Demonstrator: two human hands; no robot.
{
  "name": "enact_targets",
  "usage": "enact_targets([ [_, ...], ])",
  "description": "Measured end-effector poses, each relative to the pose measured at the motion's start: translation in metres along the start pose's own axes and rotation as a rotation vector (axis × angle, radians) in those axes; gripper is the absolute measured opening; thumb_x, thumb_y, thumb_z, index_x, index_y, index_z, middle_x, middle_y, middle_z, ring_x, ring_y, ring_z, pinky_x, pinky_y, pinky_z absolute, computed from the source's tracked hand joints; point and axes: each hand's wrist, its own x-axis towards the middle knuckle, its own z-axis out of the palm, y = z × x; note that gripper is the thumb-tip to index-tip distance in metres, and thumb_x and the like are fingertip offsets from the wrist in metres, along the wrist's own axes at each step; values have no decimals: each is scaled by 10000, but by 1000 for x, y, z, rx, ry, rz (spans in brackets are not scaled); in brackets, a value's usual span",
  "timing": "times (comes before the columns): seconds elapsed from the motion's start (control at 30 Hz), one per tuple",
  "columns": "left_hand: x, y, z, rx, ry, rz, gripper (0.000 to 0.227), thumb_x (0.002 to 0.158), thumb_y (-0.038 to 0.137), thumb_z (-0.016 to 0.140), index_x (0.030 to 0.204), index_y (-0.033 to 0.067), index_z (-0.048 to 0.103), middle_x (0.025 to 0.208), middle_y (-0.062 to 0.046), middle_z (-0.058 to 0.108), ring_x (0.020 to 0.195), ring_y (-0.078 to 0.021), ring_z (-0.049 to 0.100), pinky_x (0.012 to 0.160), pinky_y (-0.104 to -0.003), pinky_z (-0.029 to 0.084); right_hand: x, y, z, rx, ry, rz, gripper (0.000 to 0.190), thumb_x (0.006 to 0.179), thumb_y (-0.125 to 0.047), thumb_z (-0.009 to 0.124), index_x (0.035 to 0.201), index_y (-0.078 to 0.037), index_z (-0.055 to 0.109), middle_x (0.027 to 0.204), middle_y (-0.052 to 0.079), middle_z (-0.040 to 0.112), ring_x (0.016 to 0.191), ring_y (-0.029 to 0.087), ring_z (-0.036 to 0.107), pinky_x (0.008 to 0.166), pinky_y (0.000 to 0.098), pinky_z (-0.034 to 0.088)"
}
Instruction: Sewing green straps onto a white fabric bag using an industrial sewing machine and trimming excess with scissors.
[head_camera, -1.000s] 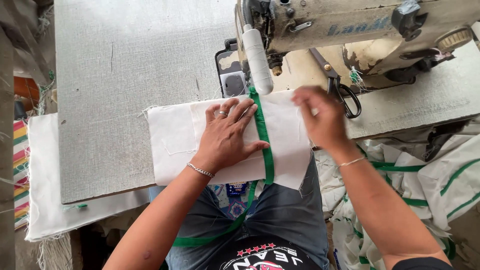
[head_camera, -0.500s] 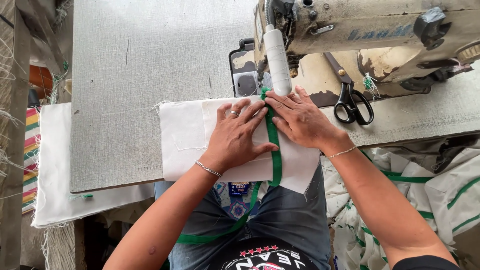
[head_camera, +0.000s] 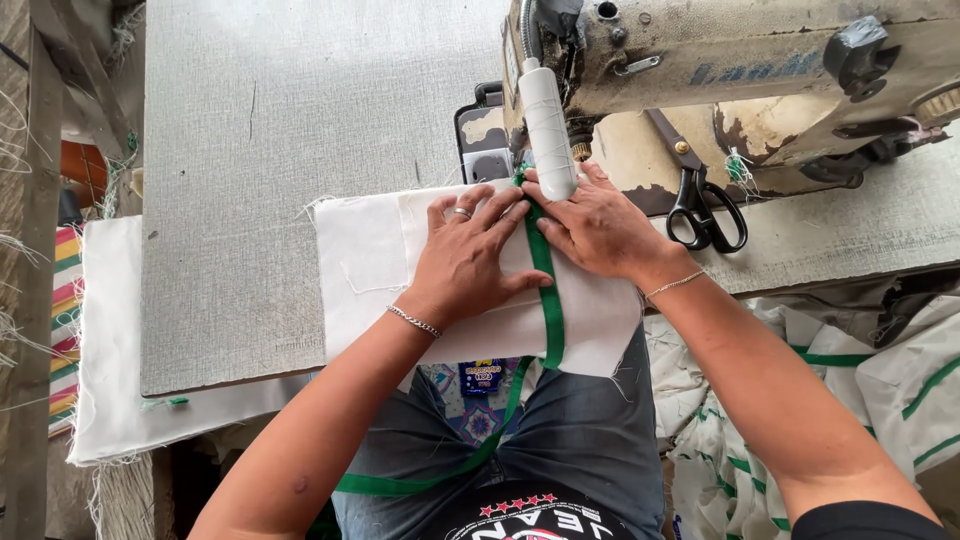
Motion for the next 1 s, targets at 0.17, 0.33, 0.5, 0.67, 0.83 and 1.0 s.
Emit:
enact_targets([
  [0.17, 0, -1, 1, -16, 1, -7, 889, 845, 802, 583, 1459, 160, 554, 1471, -43, 535, 1420, -310, 384, 1102, -579, 231, -5, 14, 21, -43, 104, -14, 461, 1029, -372, 554, 1395, -117, 669, 1235, 232, 712, 1328, 409, 572, 1178, 577, 342],
  [0.33, 3, -5, 8, -4, 39, 10, 884, 840, 797, 597, 1449, 158, 560, 1465, -32, 540, 1406, -306, 403, 1089, -576, 248, 1, 1, 5, -32, 152, -21, 435, 1028, -362, 560, 1355, -114, 706, 1167, 239, 737, 1282, 412, 612, 1161, 573, 367],
  [0.5, 1, -7, 10, -4, 56, 46, 796, 871, 756, 594, 1390, 154, 614, 1417, -31, 568, 1377, -319, 439, 1088, -616, 265, 2, 7, 12, 3, 115, 8, 453, 1046, -360, 523, 1367, -95, 700, 1160, 282, 729, 1279, 431, 614, 1193, 572, 332],
  [0.67, 3, -7, 9, -30, 40, 53, 766, 891, 766, 562, 1346, 159, 665, 1379, -38, 602, 1375, -317, 457, 1094, -657, 243, -1, 16, 21, -8, 177, -44, 413, 1030, -378, 590, 1223, -51, 752, 1222, 242, 719, 1325, 380, 587, 1150, 562, 382],
  [0.83, 4, -8, 10, -29, 72, 72, 787, 867, 781, 581, 1327, 150, 673, 1361, -39, 608, 1345, -316, 477, 1071, -656, 263, -3, 34, 49, -40, 215, -63, 395, 1001, -392, 625, 1091, -39, 776, 1255, 198, 721, 1346, 353, 585, 1134, 566, 396],
  [1.0, 7, -15, 14, -41, 108, 89, 768, 851, 771, 611, 1303, 155, 691, 1333, -36, 622, 1306, -315, 508, 1052, -657, 292, 2, 26, 30, -65, 226, -88, 362, 995, -380, 613, 1011, -53, 769, 1249, 176, 720, 1333, 354, 593, 1104, 571, 415],
])
